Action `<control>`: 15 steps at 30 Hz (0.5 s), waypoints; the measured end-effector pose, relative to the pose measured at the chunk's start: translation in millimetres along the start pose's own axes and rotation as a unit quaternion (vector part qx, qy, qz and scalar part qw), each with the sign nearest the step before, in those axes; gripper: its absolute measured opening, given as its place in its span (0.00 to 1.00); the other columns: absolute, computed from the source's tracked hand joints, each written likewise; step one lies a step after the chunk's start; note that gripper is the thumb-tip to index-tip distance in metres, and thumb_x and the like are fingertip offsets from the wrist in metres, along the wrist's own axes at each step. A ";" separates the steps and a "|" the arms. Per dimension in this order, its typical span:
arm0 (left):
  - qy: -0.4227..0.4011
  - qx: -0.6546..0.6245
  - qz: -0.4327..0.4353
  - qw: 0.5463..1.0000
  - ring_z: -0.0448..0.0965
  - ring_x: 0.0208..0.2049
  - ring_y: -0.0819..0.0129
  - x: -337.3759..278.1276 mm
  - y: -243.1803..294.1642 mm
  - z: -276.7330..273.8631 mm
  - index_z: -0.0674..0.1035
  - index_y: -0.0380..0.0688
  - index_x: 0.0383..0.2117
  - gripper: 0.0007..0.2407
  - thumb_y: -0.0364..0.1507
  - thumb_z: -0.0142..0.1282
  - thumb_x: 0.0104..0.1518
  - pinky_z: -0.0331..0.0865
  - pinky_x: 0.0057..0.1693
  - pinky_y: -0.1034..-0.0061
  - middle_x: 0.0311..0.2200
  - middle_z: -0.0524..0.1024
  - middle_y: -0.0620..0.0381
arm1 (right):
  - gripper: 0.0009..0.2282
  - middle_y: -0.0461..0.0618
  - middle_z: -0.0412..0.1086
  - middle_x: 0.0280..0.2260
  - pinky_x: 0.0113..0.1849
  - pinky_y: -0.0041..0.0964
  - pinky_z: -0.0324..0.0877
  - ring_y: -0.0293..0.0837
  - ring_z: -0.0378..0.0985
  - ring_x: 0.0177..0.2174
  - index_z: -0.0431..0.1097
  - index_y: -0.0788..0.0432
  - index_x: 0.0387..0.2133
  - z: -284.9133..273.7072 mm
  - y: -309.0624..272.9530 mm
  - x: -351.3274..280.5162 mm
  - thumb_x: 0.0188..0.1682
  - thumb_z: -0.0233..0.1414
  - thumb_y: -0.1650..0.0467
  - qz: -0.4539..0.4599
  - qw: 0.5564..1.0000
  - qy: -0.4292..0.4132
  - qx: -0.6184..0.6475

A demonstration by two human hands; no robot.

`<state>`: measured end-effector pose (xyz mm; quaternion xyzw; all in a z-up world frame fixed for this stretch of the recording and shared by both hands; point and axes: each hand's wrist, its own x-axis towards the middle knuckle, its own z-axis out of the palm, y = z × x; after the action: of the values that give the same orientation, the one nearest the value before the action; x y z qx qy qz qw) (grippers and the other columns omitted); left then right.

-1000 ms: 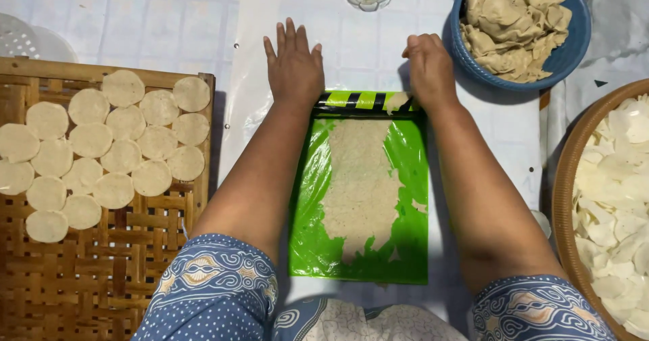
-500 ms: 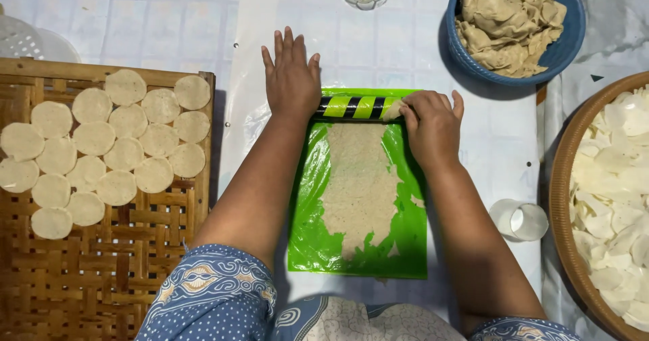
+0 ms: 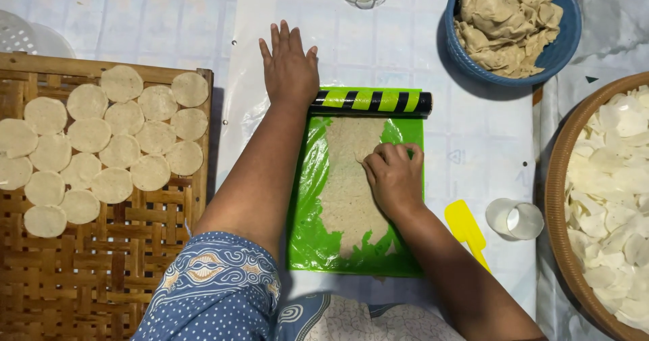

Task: Rolling out dough, cutting it into small circular shapes, and arranging them on a bamboo tray for drying.

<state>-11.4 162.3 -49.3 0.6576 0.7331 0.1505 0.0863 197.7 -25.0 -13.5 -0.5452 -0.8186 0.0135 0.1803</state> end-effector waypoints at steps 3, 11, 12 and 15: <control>-0.002 -0.004 0.003 1.000 0.42 0.72 0.55 -4.8 2.5 -7.2 0.66 0.34 0.62 0.22 0.38 0.41 0.67 0.30 0.73 0.55 0.69 0.55 0.42 | 0.03 0.48 0.78 0.31 0.57 0.55 0.55 0.46 0.78 0.36 0.74 0.56 0.32 -3.2 -1.9 4.2 0.54 0.54 0.70 0.053 0.993 -0.099 0.041; 0.018 -0.032 0.011 0.999 0.44 0.72 0.56 -17.7 0.4 -6.5 0.67 0.35 0.62 0.22 0.38 0.40 0.67 0.31 0.73 0.55 0.69 0.57 0.42 | 0.20 0.52 0.64 0.58 0.61 0.62 0.42 0.53 0.61 0.60 0.67 0.56 0.53 -25.3 40.7 54.6 0.45 0.51 0.78 0.090 0.992 -0.089 0.000; 0.007 -0.034 0.010 0.999 0.43 0.72 0.57 -18.8 1.0 -9.3 0.67 0.36 0.62 0.23 0.39 0.39 0.67 0.30 0.73 0.56 0.69 0.56 0.43 | 0.27 0.50 0.59 0.65 0.63 0.72 0.26 0.52 0.53 0.66 0.62 0.53 0.63 -23.7 50.3 65.6 0.46 0.48 0.78 0.116 0.978 -0.170 -0.022; 0.015 -0.097 0.032 0.995 0.45 0.72 0.55 -31.4 -1.9 -12.3 0.67 0.36 0.62 0.22 0.38 0.39 0.67 0.32 0.73 0.53 0.68 0.58 0.44 | 0.23 0.51 0.70 0.50 0.63 0.75 0.32 0.55 0.68 0.52 0.69 0.52 0.57 -12.8 72.9 72.4 0.45 0.56 0.75 0.041 0.988 -0.145 -0.016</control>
<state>-13.4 129.7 -40.6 0.6668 0.6949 0.2336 0.1340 241.7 67.3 2.8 -0.5731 -0.8134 0.0865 0.0503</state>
